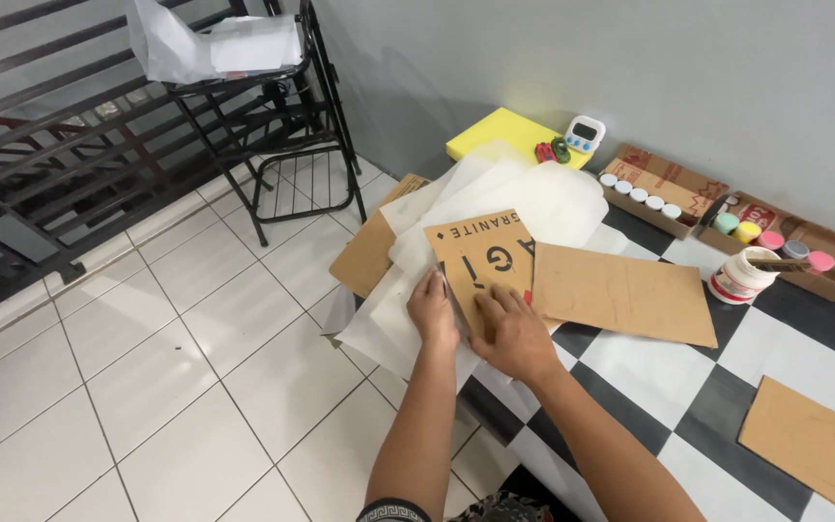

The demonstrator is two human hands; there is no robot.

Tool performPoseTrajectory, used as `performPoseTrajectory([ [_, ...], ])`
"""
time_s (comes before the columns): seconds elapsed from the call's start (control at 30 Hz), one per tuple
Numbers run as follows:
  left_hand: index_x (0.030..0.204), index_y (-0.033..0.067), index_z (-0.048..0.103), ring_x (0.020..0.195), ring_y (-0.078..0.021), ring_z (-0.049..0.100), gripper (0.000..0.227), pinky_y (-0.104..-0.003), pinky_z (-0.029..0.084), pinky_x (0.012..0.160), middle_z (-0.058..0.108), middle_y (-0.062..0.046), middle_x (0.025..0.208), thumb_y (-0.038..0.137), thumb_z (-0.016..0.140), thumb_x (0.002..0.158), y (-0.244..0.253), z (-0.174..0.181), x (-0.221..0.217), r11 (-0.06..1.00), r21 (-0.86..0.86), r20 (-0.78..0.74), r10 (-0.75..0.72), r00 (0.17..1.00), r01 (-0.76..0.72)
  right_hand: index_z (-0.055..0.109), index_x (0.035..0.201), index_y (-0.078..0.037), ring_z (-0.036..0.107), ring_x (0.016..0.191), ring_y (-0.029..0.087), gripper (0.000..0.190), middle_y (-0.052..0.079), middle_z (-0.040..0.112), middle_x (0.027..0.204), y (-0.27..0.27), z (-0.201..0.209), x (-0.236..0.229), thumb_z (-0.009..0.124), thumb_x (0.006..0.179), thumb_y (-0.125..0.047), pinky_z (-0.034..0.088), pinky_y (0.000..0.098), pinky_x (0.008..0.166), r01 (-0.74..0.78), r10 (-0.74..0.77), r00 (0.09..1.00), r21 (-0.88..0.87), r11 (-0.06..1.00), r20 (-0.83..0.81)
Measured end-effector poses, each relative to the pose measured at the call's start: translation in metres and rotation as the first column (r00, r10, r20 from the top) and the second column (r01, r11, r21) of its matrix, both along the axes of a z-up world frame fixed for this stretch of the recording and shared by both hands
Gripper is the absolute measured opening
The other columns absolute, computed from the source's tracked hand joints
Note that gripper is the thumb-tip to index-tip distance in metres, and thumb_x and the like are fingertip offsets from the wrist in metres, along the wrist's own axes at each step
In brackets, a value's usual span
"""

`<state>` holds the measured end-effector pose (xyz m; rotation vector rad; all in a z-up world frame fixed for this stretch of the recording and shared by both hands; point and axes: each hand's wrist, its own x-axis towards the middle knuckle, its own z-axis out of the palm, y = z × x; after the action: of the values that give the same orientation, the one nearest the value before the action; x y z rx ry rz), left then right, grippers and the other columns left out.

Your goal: Measuring and organizing cardboard pieces on a table using a ruler.

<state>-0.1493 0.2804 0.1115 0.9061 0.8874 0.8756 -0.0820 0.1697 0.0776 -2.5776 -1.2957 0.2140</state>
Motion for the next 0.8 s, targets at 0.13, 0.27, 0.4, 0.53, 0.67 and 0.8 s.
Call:
performPoseTrajectory([
  [0.13, 0.138, -0.0058, 0.058, 0.141, -0.0441, 0.043, 0.049, -0.050, 0.040, 0.115, 0.053, -0.036, 0.143, 0.013, 0.068, 0.094, -0.004, -0.001, 0.004, 0.999, 0.035, 0.083, -0.026, 0.996, 0.023, 0.051, 0.149, -0.021, 0.044, 0.144, 0.036, 0.061, 0.013, 0.050, 0.153, -0.002, -0.008, -0.010, 0.053, 0.094, -0.048, 0.040, 0.0517, 0.117, 0.040, -0.047, 0.996, 0.084, 0.996, 0.082],
  [0.27, 0.159, 0.0067, 0.031, 0.149, -0.0443, 0.029, 0.081, -0.057, 0.027, 0.120, 0.042, -0.030, 0.150, 0.022, 0.075, 0.093, -0.003, -0.001, 0.010, 0.987, -0.090, 0.137, -0.118, 0.984, 0.131, 0.053, 0.147, -0.020, 0.052, 0.137, 0.034, 0.050, 0.013, 0.058, 0.144, -0.008, 0.002, -0.016, 0.048, 0.101, -0.039, 0.045, 0.0496, 0.112, 0.069, -0.100, 0.988, 0.250, 0.966, 0.115],
  [0.4, 0.155, 0.0115, 0.042, 0.140, -0.0396, 0.044, 0.081, -0.054, 0.039, 0.113, 0.051, -0.025, 0.143, 0.016, 0.083, 0.085, 0.000, -0.030, 0.027, 0.971, -0.141, 0.021, -0.193, 0.981, 0.194, 0.060, 0.137, -0.024, 0.071, 0.105, 0.037, 0.037, 0.011, 0.072, 0.122, -0.026, 0.015, -0.013, 0.053, 0.102, -0.031, 0.058, 0.0500, 0.093, 0.253, -0.304, 0.952, 0.515, 0.819, 0.015],
  [0.53, 0.155, 0.0029, 0.037, 0.147, -0.0439, 0.033, 0.084, -0.059, 0.029, 0.116, 0.043, -0.028, 0.149, 0.024, 0.081, 0.087, -0.018, -0.001, 0.017, 0.950, -0.201, -0.027, -0.251, 0.968, 0.241, 0.067, 0.120, -0.021, 0.070, 0.091, 0.043, 0.020, 0.019, 0.074, 0.093, -0.053, 0.022, 0.014, 0.053, 0.107, -0.025, 0.056, 0.0536, 0.078, 0.351, -0.451, 0.890, 0.729, 0.587, -0.066],
  [0.67, 0.149, -0.0028, 0.040, 0.145, -0.0416, 0.034, 0.069, -0.056, 0.026, 0.119, 0.042, -0.029, 0.148, 0.026, 0.071, 0.094, -0.033, 0.039, 0.012, 0.980, -0.184, 0.224, -0.031, 0.974, 0.073, 0.066, 0.120, -0.013, 0.068, 0.094, 0.033, 0.022, 0.014, 0.071, 0.097, -0.087, 0.013, 0.066, 0.045, 0.115, -0.017, 0.055, 0.0450, 0.083, 0.442, -0.506, 0.809, 0.878, 0.185, -0.300],
  [0.8, 0.132, 0.0060, 0.056, 0.128, -0.0274, 0.051, 0.046, -0.050, 0.031, 0.117, 0.060, -0.014, 0.129, 0.033, 0.069, 0.096, -0.047, 0.069, 0.004, 0.988, -0.157, 0.447, 0.070, 0.892, 0.001, 0.064, 0.122, -0.009, 0.064, 0.099, 0.017, 0.022, 0.008, 0.065, 0.103, -0.117, -0.012, 0.105, 0.046, 0.113, -0.016, 0.055, 0.0358, 0.090, 0.492, -0.394, 0.761, 0.854, -0.166, -0.515],
])
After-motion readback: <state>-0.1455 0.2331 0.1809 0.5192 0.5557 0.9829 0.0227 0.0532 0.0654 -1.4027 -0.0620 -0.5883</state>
